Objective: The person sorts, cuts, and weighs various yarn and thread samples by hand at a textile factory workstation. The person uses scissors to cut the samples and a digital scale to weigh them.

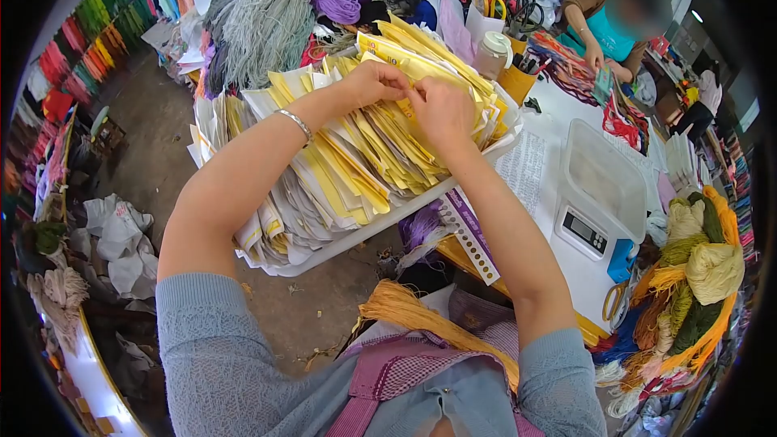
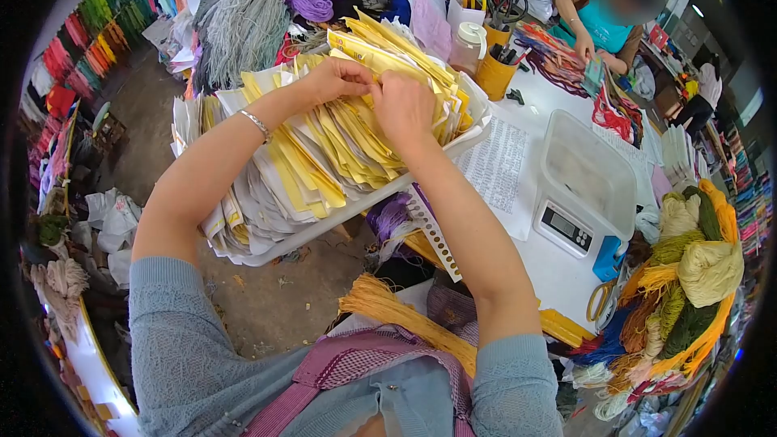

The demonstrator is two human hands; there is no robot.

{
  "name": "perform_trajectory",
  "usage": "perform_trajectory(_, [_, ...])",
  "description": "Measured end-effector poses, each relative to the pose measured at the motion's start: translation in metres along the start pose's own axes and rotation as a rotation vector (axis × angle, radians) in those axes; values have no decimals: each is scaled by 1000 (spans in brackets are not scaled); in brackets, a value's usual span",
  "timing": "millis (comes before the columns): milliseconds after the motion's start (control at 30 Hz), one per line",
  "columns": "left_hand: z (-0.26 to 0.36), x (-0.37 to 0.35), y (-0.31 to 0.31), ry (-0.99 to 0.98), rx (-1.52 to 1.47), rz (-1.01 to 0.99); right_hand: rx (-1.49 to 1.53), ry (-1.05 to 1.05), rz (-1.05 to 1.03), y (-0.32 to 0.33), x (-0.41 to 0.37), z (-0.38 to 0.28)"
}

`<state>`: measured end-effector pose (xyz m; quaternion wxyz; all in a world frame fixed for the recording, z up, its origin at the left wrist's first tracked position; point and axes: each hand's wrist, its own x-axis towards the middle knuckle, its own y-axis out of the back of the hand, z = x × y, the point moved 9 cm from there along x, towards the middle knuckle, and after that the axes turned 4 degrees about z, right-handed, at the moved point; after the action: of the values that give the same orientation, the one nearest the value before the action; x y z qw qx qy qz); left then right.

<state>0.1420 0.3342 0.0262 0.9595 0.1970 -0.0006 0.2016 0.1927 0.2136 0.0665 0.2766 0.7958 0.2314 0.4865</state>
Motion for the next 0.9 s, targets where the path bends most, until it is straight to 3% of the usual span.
perform_trajectory(233, [0,-2,-2,20,-39,-3,-68,102,85,1,-4,-8])
perform_trajectory(467, [-4,0,-2,36,-19,8,-28,8,108,3,-3,2])
perform_trajectory(533, [-7,2,2,35,-28,25,65,-17,162,7,-5,8])
perform_trajectory(600, [-12,6,13,47,198,94,112,-31,161,4,-6,13])
perform_trajectory(767, [-18,11,22,16,433,180,248,-86,175,2,-7,26])
perform_trajectory(867, [-19,8,24,6,467,188,493,-168,113,9,-17,24])
perform_trajectory(900, [-19,5,25,15,433,189,752,-238,-7,15,-26,11])
